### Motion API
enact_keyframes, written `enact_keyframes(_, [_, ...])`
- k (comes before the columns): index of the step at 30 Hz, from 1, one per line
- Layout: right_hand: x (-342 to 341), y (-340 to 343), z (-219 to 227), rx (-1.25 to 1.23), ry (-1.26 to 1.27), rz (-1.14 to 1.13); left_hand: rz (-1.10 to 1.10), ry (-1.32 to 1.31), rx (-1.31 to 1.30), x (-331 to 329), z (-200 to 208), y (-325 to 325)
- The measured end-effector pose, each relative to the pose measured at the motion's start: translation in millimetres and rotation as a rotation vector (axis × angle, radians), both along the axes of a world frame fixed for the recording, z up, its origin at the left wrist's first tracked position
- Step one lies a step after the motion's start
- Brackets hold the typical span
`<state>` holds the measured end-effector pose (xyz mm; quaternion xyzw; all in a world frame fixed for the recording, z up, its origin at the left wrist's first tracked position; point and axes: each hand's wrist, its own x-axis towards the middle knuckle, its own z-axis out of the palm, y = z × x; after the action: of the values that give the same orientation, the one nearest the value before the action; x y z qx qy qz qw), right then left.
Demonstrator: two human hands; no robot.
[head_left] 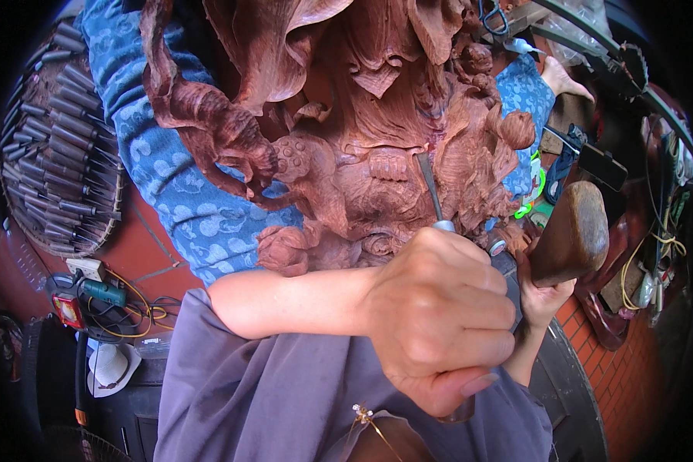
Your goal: The person carves a large piece of reddish-brown wood using a chisel and a wooden mallet. They repeatedly strike the chisel to shape the wood and occasionally switch to different chisels from a nearby basket.
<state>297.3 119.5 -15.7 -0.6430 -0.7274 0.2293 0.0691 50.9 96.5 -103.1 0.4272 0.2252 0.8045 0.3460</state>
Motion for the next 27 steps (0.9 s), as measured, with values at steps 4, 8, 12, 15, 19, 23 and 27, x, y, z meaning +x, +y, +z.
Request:
enact_keyframes(4, [7.8, -1.1, 0.8, -0.013, 0.019, 0.017, -0.011, -0.006, 0.012, 0.9, 5.4, -2.6])
enact_keyframes(8, [10.6, -3.3, 0.4, -0.018, 0.0, -0.005, -0.014, -0.008, 0.009, 1.1, 1.7, -1.3])
enact_keyframes(12, [8.9, -1.8, -0.4, -0.023, -0.024, 0.019, -0.004, -0.003, 0.006, 1.5, -0.3, -0.5])
enact_keyframes(15, [6.0, -0.8, -1.4, -0.022, -0.025, 0.026, 0.004, -0.009, -0.005, 1.9, -0.4, 0.0])
enact_keyframes(19, [2.7, -2.1, -3.7, -0.039, 0.053, 0.026, -0.006, -0.003, 0.006, 1.6, -0.8, 0.2])
enact_keyframes(23, [3.2, -1.6, -6.0, -0.076, 0.054, 0.083, -0.025, 0.021, 0.02, 1.0, -2.3, -0.4])
enact_keyframes(27, [5.1, 0.8, -7.7, -0.05, 0.038, 0.158, -0.007, 0.01, 0.0, 2.6, -1.0, -1.7])
